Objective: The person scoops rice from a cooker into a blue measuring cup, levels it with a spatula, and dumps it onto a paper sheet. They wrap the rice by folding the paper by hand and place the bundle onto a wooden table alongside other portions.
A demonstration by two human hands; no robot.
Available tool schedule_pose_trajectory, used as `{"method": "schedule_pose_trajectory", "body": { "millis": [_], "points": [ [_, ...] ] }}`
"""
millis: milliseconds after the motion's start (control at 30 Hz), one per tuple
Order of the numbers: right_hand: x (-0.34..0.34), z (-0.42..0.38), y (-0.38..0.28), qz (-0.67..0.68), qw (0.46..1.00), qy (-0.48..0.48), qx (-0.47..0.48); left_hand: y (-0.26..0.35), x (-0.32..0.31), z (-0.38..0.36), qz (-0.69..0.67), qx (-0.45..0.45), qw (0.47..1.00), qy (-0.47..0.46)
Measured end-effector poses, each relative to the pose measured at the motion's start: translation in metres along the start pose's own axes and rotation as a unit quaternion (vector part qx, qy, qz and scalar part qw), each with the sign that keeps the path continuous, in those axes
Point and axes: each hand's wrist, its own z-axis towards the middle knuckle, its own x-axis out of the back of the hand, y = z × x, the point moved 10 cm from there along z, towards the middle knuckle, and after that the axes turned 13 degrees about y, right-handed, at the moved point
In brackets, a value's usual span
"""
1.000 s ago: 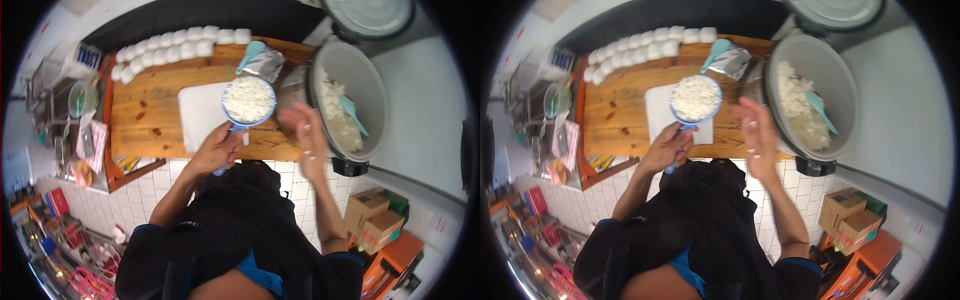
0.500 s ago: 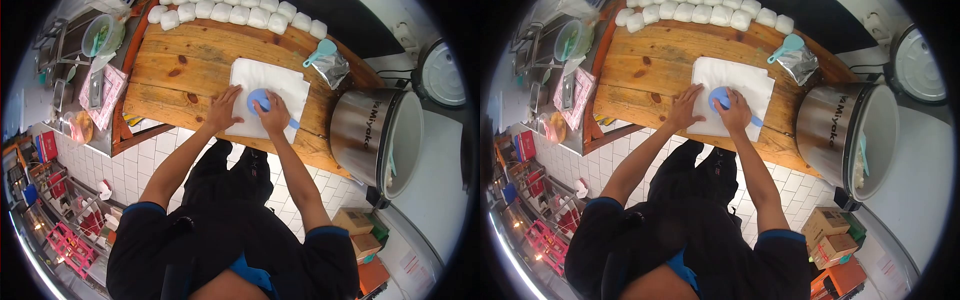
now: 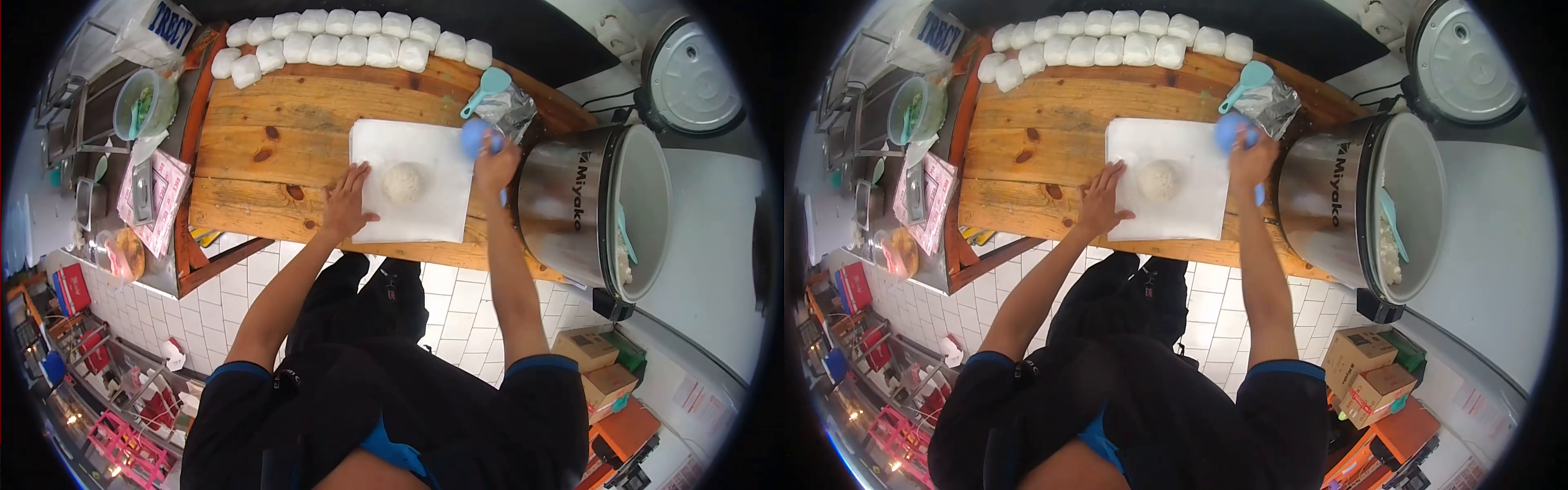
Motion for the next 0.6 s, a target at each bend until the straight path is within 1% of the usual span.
{"method": "schedule_pose_trajectory", "body": {
  "millis": [33, 67, 133, 167, 233, 267, 300, 333, 400, 433, 500, 533, 600],
  "points": [
    [-0.002, 0.015, 0.021, -0.011, 0.999, 0.046, -0.008, -0.002, -0.002, -0.001, 0.002, 0.003, 1.000, -0.005],
    [0.002, 0.016, 0.030, -0.012, 0.999, 0.040, -0.009, -0.001, -0.002, -0.001, -0.004, -0.007, 1.000, 0.002],
    [0.006, 0.014, 0.021, -0.022, 0.997, 0.042, 0.063, -0.002, 0.000, -0.002, -0.003, -0.017, 1.000, 0.008],
    [0.027, -0.006, -0.010, 0.001, 0.987, 0.053, 0.149, -0.001, 0.000, -0.002, -0.007, -0.015, 1.000, 0.004],
    [0.031, -0.084, -0.037, 0.086, 0.967, -0.077, 0.225, 0.000, -0.001, 0.001, -0.017, -0.009, 1.000, 0.001],
    [0.024, -0.123, -0.051, 0.186, 0.943, -0.172, 0.215, -0.001, -0.002, 0.001, -0.009, -0.005, 1.000, -0.008],
    [0.030, -0.155, -0.074, 0.089, 0.930, -0.202, 0.295, -0.002, -0.004, -0.001, -0.001, -0.003, 1.000, -0.017],
    [0.027, -0.175, -0.084, 0.048, 0.916, -0.244, 0.315, -0.001, -0.005, -0.003, -0.004, -0.003, 1.000, -0.020],
    [0.022, -0.190, -0.075, 0.045, 0.923, -0.277, 0.265, 0.000, -0.004, -0.001, -0.004, -0.008, 1.000, -0.018],
    [0.023, -0.192, -0.066, 0.046, 0.925, -0.272, 0.262, 0.001, -0.003, 0.001, -0.002, -0.013, 1.000, -0.017],
    [0.042, -0.172, -0.022, 0.013, 0.976, -0.151, 0.156, 0.000, -0.002, -0.002, -0.020, 0.002, 1.000, -0.006],
    [0.042, -0.175, -0.013, 0.011, 0.976, -0.152, 0.154, -0.001, -0.003, -0.002, -0.021, 0.001, 1.000, -0.008],
    [0.039, -0.185, 0.013, -0.095, 0.966, -0.177, 0.161, -0.001, -0.005, -0.002, -0.008, -0.005, 1.000, -0.009]
  ]
}}
